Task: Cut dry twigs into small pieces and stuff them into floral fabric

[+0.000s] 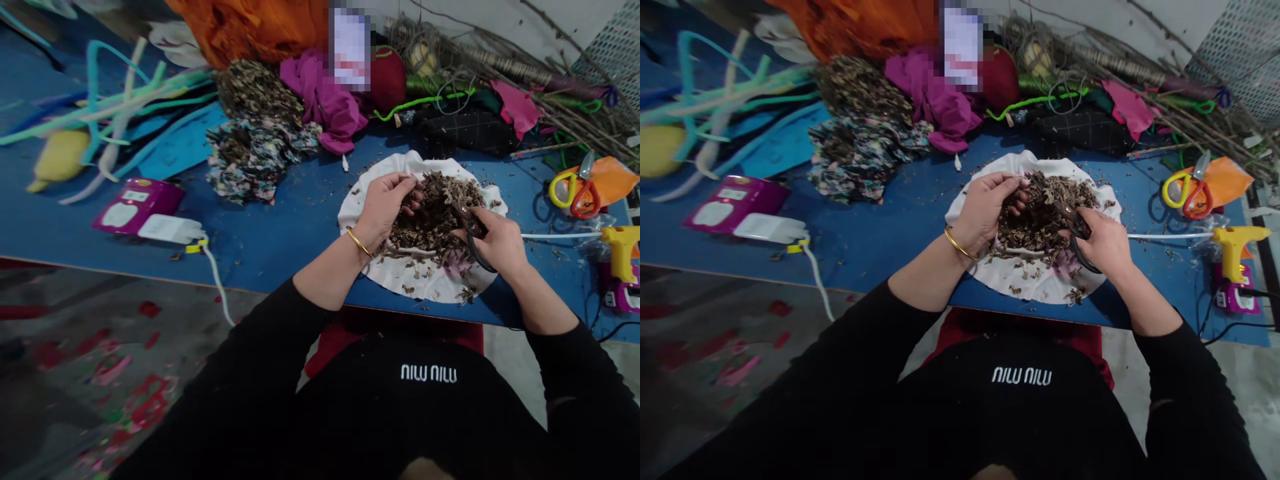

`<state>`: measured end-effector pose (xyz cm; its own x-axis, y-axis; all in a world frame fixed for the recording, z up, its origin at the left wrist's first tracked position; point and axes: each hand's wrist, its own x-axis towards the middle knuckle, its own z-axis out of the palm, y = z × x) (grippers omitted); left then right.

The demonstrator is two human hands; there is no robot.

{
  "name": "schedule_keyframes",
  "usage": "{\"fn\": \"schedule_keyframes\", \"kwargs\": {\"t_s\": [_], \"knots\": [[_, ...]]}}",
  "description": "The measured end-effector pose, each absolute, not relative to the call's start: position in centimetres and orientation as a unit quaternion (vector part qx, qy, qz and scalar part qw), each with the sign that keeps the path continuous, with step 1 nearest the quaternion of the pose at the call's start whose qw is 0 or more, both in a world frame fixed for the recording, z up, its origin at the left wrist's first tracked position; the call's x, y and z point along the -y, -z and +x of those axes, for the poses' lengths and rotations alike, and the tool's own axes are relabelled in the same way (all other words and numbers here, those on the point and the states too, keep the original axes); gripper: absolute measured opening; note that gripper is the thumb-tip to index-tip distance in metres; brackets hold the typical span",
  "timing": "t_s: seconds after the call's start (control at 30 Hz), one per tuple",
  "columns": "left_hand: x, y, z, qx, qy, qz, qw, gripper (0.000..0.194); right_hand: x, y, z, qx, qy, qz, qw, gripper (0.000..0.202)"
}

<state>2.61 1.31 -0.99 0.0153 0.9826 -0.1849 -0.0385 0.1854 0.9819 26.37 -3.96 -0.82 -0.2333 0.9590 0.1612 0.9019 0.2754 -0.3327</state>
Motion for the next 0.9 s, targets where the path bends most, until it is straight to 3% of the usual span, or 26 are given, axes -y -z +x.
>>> {"fn": "schedule_keyframes", "kwargs": {"t_s": [0.23, 0.4, 0.67, 0.77, 0.9], "knots": [[-1.5, 1.4, 2.6, -0.525, -0.489, 0.47, 0.515, 0.012, 3.9, 1.1, 26.2, 0.775, -0.029, -0.615, 0.145, 0.073], [-1.4, 1.2, 2.0, -0.523, -0.506, 0.527, 0.438, 0.018, 4.1, 0.9, 26.1, 0.779, 0.005, -0.612, 0.136, 0.069], [-0.8, 0.8, 2.1, -0.494, -0.457, 0.711, 0.205, 0.01, 4.3, 0.6, 25.7, 0.787, 0.039, -0.604, 0.12, 0.065], [-0.8, 1.0, 2.5, -0.501, -0.414, 0.736, 0.189, 0.021, 4.4, 0.5, 25.4, 0.787, 0.038, -0.607, 0.109, 0.065], [-1.0, 1.7, 2.8, -0.501, -0.423, 0.726, 0.208, 0.013, 4.4, 0.5, 25.3, 0.792, 0.023, -0.603, 0.097, 0.067]]}}
